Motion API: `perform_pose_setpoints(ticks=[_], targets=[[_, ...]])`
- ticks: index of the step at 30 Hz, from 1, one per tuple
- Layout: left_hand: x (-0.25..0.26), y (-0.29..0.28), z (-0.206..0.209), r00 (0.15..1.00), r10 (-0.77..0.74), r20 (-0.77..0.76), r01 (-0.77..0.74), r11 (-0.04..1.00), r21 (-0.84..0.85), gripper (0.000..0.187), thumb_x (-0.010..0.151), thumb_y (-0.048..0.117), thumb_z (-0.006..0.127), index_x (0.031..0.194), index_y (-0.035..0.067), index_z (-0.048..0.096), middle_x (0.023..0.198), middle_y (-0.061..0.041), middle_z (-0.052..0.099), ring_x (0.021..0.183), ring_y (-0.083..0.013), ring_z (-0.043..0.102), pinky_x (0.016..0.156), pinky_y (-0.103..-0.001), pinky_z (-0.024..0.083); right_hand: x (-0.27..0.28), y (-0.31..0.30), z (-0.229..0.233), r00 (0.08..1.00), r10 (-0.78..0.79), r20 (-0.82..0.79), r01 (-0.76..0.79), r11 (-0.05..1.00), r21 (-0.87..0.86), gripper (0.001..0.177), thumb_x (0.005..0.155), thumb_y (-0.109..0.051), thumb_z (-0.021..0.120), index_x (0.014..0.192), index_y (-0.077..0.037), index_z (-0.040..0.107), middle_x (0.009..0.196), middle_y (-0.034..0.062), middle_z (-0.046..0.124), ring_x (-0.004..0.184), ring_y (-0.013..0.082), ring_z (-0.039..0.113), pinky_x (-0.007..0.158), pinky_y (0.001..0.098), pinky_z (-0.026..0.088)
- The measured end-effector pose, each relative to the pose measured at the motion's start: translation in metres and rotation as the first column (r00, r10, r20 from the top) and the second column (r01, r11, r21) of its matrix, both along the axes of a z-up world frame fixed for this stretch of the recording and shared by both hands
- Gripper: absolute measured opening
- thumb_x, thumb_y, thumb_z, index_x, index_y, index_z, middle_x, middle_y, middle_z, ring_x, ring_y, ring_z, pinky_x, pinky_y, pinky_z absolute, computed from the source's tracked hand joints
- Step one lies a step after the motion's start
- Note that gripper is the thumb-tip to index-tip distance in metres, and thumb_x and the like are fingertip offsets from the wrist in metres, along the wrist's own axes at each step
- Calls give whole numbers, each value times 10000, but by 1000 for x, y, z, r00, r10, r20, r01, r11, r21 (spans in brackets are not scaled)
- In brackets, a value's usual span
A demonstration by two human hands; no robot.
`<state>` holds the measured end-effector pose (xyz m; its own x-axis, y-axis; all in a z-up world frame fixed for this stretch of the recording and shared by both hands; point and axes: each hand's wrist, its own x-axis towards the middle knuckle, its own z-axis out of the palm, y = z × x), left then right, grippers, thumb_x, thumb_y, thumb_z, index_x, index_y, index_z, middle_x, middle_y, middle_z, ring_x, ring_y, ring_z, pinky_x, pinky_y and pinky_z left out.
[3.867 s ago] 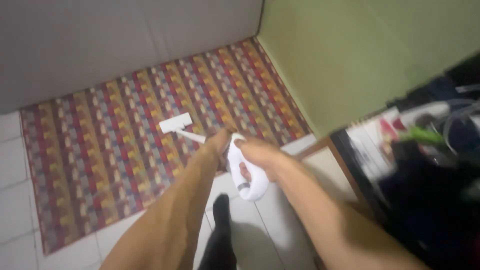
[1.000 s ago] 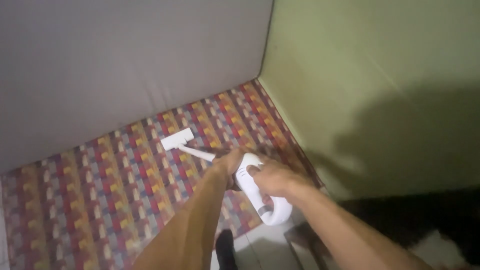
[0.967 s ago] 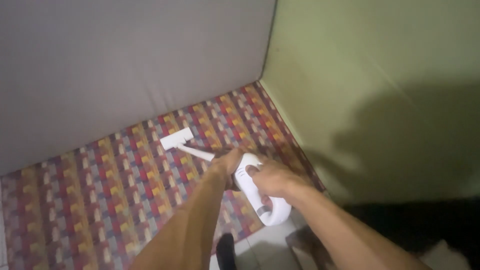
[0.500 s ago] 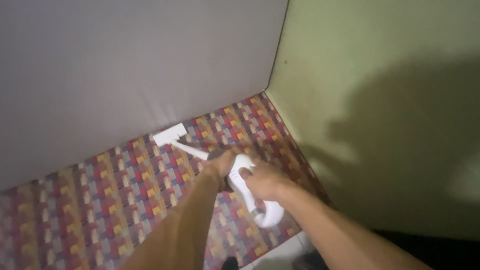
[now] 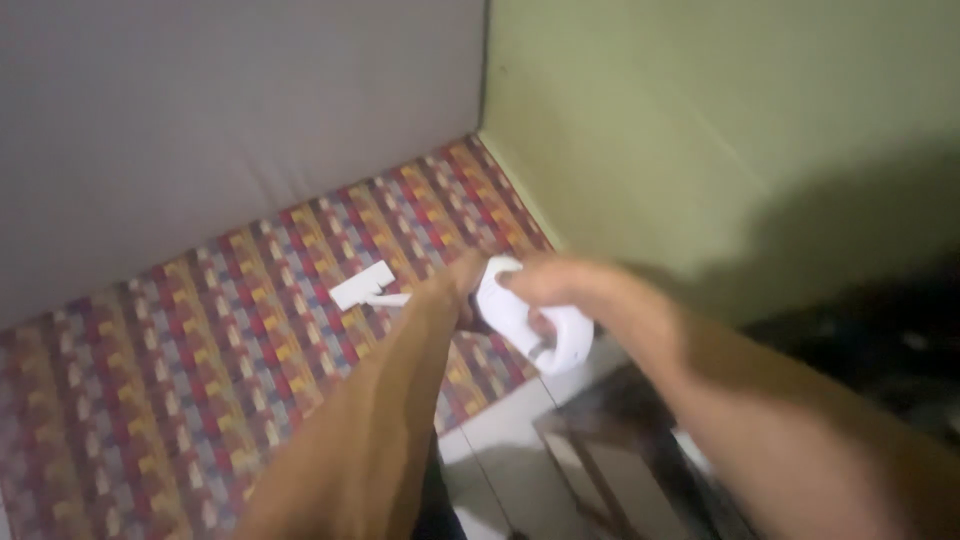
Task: The person vacuums the tiled floor and a patterned rug using a vacuum cleaner.
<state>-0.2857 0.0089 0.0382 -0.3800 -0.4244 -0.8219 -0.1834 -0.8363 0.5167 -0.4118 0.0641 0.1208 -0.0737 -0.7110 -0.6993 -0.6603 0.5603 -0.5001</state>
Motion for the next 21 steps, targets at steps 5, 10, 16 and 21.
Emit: perform_pose_setpoints(ticks=[5, 10, 16, 21], targets=[[-36, 52, 23, 998, -62, -26, 63, 998, 2, 427, 963, 477, 451, 1092, 144, 685, 923, -80, 733, 749, -250, 729, 699, -509, 610, -35, 41, 16, 999, -52, 7, 51, 993, 106, 415, 1003, -364, 531, 1072, 1, 717, 738, 102, 656, 551, 198, 583, 518, 400, 513], [-65, 96, 28, 989, -124, -76, 126, 992, 21, 424, 961, 469, 460, 1102, 140, 686, 930, -84, 735, 753, -253, 730, 701, -511, 612, -61, 74, 30, 999, -27, -31, 32, 988, 150, 393, 1002, -371, 538, 1023, -26, 727, 755, 77, 675, 570, 169, 582, 524, 370, 509], [-64, 91, 32, 988, -124, -96, 125, 992, 4, 420, 960, 460, 470, 1114, 134, 686, 938, -89, 737, 758, -257, 731, 704, -513, 614, -78, 84, 21, 998, -57, -38, 64, 976, 209, 385, 998, -379, 548, 1026, -39, 727, 757, 79, 666, 576, 171, 577, 521, 368, 497], [-68, 94, 10, 983, -141, -117, 146, 989, 39, 418, 958, 452, 479, 1124, 130, 687, 945, -93, 739, 762, -259, 732, 707, -515, 616, -64, 82, 3, 994, 28, -103, -14, 991, 136, 403, 990, -417, 527, 1012, -71, 731, 750, 77, 690, 581, 164, 624, 520, 346, 521]])
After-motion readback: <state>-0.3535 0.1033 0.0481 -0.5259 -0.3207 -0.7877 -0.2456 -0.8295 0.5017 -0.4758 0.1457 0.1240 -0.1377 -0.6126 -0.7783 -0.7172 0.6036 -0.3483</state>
